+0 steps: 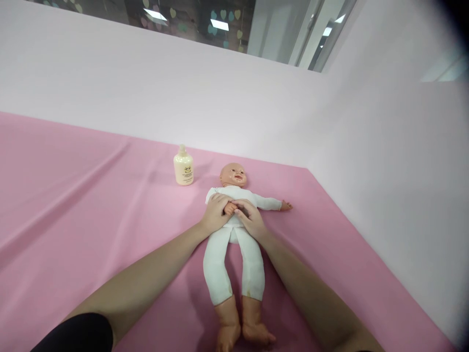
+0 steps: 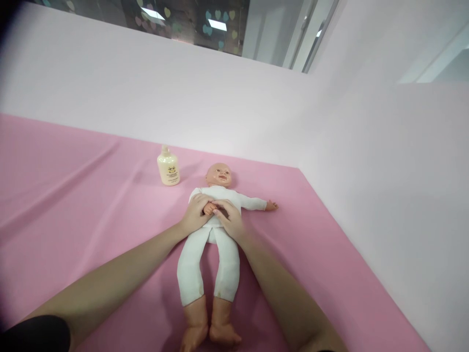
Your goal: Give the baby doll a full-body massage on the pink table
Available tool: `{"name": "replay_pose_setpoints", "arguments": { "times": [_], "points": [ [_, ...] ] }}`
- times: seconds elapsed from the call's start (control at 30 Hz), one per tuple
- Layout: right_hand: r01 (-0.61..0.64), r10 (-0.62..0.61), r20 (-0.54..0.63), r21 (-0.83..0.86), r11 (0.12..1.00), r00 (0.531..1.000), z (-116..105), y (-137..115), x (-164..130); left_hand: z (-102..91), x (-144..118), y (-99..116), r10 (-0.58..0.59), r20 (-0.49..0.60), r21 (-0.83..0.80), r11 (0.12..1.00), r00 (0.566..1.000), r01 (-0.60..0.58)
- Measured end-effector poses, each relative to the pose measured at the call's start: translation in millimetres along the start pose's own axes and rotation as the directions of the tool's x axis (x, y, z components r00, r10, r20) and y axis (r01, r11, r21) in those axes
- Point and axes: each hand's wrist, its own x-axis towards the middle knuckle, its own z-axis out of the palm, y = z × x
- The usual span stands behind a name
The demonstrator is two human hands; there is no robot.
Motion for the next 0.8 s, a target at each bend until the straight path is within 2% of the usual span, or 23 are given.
{"name": "replay_pose_setpoints", "arguments": {
  "times": [0.17, 0.4, 0.6, 0.8],
  "points": [
    [-0.014, 0.014, -0.022, 0.009, 1.000, 1.000, 1.0, 0.4, -1.0, 0.9, -0.1, -1.9, 0.023, 0.031, 0.024, 0.999, 0.999, -0.023],
    [-0.042, 0.047, -0.043, 0.120, 0.992, 0.998, 1.2, 6.8, -0.9, 0.4, -0.4, 1.0, 0.041, 0.033, 0.067, 0.997, 0.999, -0.043],
    [-0.052, 0.057, -0.045, 0.092, 0.994, 0.997, 0.2, 9.5, -0.9, 0.2, -0.4, 0.5, 0.053, 0.029, 0.061, 0.997, 0.998, -0.054],
    [-0.014, 0.016, -0.038, 0.069, 0.997, 0.999, 0.9, 8.8, -2.2, 1.0, -1.3, -2.2, 0.050, 0.054, 0.051, 0.997, 0.997, -0.053]
  ]
}}
